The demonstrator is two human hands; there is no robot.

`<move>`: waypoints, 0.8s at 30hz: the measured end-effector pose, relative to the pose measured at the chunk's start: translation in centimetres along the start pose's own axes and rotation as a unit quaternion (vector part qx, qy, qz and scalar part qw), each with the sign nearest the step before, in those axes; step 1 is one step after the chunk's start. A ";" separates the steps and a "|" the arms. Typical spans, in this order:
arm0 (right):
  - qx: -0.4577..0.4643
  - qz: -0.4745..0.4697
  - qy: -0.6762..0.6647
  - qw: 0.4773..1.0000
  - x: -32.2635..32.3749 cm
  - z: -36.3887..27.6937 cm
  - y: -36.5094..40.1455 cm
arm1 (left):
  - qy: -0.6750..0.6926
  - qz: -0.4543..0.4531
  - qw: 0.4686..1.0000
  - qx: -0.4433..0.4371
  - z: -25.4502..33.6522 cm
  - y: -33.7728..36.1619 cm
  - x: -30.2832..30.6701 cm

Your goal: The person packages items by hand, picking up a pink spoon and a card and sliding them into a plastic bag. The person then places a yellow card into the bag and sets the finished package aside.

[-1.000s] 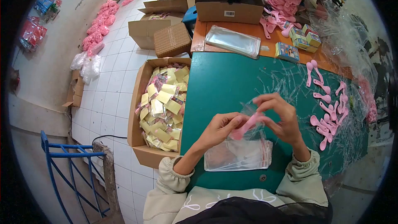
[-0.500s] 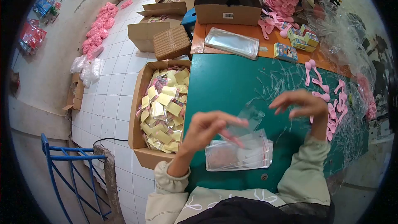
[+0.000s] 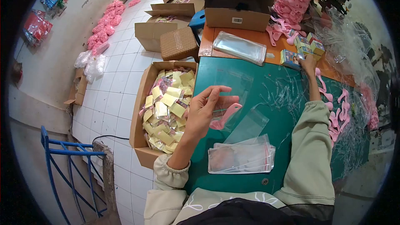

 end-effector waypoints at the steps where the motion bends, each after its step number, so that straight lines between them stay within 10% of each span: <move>1: 0.019 0.047 -0.012 0.999 0.2 0.2 0.4 | 0.004 0.006 1.000 0.013 -0.2 0.0 0.1; 7: 0.008 0.169 0.053 0.984 4.4 -2.1 3.5 | 0.013 0.020 0.998 0.065 -0.7 -0.1 0.0; 10: 0.139 0.118 -0.062 0.981 5.7 -2.1 4.1 | 0.038 -0.069 0.997 -0.023 -1.2 0.1 0.5; 13: 0.128 0.021 -0.244 0.961 10.8 -7.4 11.2 | 0.385 -0.236 0.874 -0.180 -1.0 0.2 0.9; 22: 0.167 0.005 -0.220 0.961 14.9 -10.6 17.8 | 0.564 -0.293 0.750 -0.180 0.7 -0.8 -0.2; 24: 0.179 -0.143 -0.240 0.943 16.9 -12.4 20.4 | 0.564 -0.289 0.753 -0.177 0.1 -1.0 0.1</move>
Point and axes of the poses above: each hand's wrist, its own y-axis away from the middle knuckle, its own x-axis out of the back of the hand, z = x × y, the point moved 3 cm from there along -y, towards the middle knuckle, and after that the axes turned 11 degrees about -x, right-handed, at the moved point
